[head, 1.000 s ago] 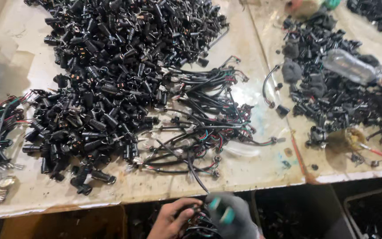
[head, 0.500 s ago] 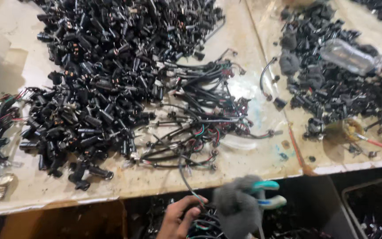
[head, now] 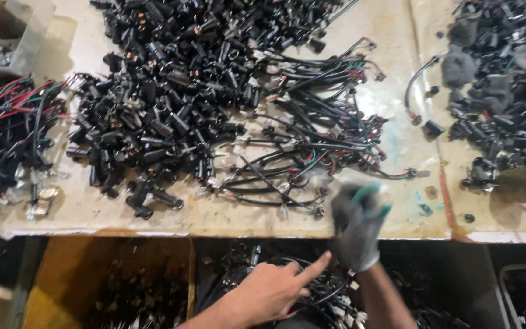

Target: The person repeatedly picks up black wires with colored inner strands from a pile on a workbench, uses a pair of pliers to cut the ends, and places the trimmed wires into a container below. The process is continuous and repetitive.

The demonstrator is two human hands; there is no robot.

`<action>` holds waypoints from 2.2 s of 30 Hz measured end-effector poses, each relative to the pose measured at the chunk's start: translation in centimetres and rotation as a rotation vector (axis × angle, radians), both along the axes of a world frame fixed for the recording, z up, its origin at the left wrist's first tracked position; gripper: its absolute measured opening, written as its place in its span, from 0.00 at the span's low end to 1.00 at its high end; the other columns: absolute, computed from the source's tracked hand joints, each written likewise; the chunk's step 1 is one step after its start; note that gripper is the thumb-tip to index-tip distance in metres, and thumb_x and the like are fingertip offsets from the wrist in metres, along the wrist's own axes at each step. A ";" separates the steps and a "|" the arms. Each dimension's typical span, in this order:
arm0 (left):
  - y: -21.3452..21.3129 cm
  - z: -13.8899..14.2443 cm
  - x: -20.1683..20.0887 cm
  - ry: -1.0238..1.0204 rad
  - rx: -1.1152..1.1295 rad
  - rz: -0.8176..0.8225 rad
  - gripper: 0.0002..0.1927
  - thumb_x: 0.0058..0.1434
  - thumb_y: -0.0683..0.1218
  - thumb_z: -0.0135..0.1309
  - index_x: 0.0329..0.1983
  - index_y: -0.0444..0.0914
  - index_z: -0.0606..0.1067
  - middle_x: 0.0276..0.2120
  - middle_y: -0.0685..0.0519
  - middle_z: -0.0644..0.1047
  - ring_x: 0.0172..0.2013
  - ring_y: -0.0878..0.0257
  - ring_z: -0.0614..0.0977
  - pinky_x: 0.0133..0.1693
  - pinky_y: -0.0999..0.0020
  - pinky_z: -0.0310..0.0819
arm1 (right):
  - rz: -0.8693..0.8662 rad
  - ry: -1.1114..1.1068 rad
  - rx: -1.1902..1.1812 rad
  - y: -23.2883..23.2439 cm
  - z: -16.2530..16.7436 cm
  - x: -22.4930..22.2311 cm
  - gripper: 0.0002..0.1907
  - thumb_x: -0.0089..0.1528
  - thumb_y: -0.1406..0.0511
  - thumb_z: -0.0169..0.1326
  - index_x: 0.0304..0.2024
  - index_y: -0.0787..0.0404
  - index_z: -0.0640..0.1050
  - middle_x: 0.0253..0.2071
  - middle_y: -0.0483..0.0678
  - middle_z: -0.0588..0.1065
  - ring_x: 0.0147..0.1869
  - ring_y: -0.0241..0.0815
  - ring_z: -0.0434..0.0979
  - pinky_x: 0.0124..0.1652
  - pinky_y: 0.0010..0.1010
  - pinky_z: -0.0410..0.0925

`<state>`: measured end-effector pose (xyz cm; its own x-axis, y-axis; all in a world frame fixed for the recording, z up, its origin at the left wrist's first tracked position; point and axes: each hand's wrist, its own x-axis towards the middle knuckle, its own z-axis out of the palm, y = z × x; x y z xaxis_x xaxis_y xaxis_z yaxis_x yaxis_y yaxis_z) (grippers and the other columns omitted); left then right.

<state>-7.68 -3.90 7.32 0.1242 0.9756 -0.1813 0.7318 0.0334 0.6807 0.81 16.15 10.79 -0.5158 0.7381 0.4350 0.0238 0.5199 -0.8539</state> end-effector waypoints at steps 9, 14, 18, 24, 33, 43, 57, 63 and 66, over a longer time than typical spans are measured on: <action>-3.8 -2.8 0.2 0.233 0.595 -0.152 0.08 0.58 0.47 0.55 0.28 0.39 0.74 0.46 0.46 0.75 0.48 0.53 0.76 0.48 0.60 0.72 | 0.166 -0.814 0.523 5.2 -2.8 -9.0 0.13 0.51 0.65 0.64 0.37 0.61 0.77 0.33 0.54 0.78 0.34 0.57 0.81 0.35 0.45 0.72; -6.8 -3.2 -1.1 0.007 0.435 -0.260 0.07 0.55 0.46 0.53 0.24 0.41 0.76 0.45 0.47 0.76 0.48 0.51 0.76 0.51 0.54 0.69 | 0.178 -0.511 0.524 5.7 -1.0 -8.8 0.06 0.58 0.65 0.62 0.37 0.58 0.79 0.33 0.53 0.78 0.34 0.56 0.80 0.34 0.43 0.71; -5.5 -0.6 -5.4 -0.376 -0.019 -0.085 0.08 0.59 0.42 0.58 0.40 0.40 0.83 0.39 0.45 0.81 0.43 0.44 0.81 0.46 0.52 0.75 | 0.253 -0.175 0.380 3.4 1.5 -1.8 0.08 0.59 0.68 0.61 0.41 0.58 0.78 0.32 0.48 0.75 0.34 0.50 0.78 0.36 0.38 0.71; 7.4 -1.5 -17.7 0.863 0.659 0.662 0.12 0.69 0.43 0.53 0.52 0.36 0.79 0.68 0.32 0.69 0.68 0.39 0.69 0.68 0.41 0.61 | 0.057 -0.488 0.560 0.6 -1.9 5.0 0.24 0.48 0.66 0.64 0.48 0.59 0.78 0.38 0.53 0.76 0.40 0.56 0.77 0.38 0.44 0.70; 9.9 -2.7 -22.8 0.964 0.534 0.455 0.12 0.56 0.44 0.58 0.44 0.40 0.79 0.62 0.42 0.72 0.68 0.49 0.66 0.69 0.33 0.43 | -0.133 -0.894 0.252 1.2 -3.5 4.3 0.11 0.50 0.64 0.65 0.32 0.53 0.75 0.30 0.49 0.75 0.37 0.54 0.78 0.35 0.47 0.70; 0.9 -3.8 -8.6 -0.510 0.788 0.694 0.25 0.46 0.47 0.72 0.46 0.37 0.76 0.40 0.51 0.76 0.39 0.61 0.78 0.40 0.64 0.73 | 0.023 -0.133 -0.363 3.6 -4.6 5.8 0.12 0.56 0.70 0.57 0.43 0.61 0.75 0.25 0.47 0.74 0.24 0.40 0.75 0.24 0.34 0.68; -1.8 -8.5 -2.4 -0.863 0.074 0.514 0.15 0.61 0.45 0.62 0.51 0.38 0.81 0.39 0.50 0.86 0.44 0.63 0.85 0.50 0.69 0.75 | 0.368 -0.062 -0.236 -4.4 -5.1 6.2 0.07 0.61 0.67 0.61 0.39 0.62 0.78 0.33 0.49 0.77 0.36 0.42 0.78 0.34 0.36 0.71; -0.1 -7.4 -1.2 -0.532 0.153 0.496 0.21 0.61 0.45 0.64 0.57 0.39 0.76 0.41 0.44 0.85 0.47 0.54 0.86 0.47 0.63 0.79 | 0.708 -0.197 0.206 -3.6 -2.3 4.3 0.11 0.63 0.63 0.56 0.46 0.60 0.77 0.37 0.51 0.78 0.39 0.52 0.80 0.39 0.39 0.71; -0.1 -6.4 -0.9 -0.562 0.043 0.485 0.23 0.61 0.43 0.62 0.60 0.41 0.74 0.41 0.44 0.85 0.46 0.53 0.85 0.45 0.63 0.79 | 0.531 -0.251 -0.011 -4.7 -3.4 4.3 0.09 0.62 0.63 0.55 0.42 0.59 0.78 0.30 0.50 0.76 0.31 0.49 0.78 0.35 0.36 0.70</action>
<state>-8.62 -3.95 0.97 -0.2594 0.9493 -0.1775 0.1826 0.2287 0.9562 5.12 11.42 7.39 -0.9024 0.3542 0.2454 -0.0353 0.5068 -0.8613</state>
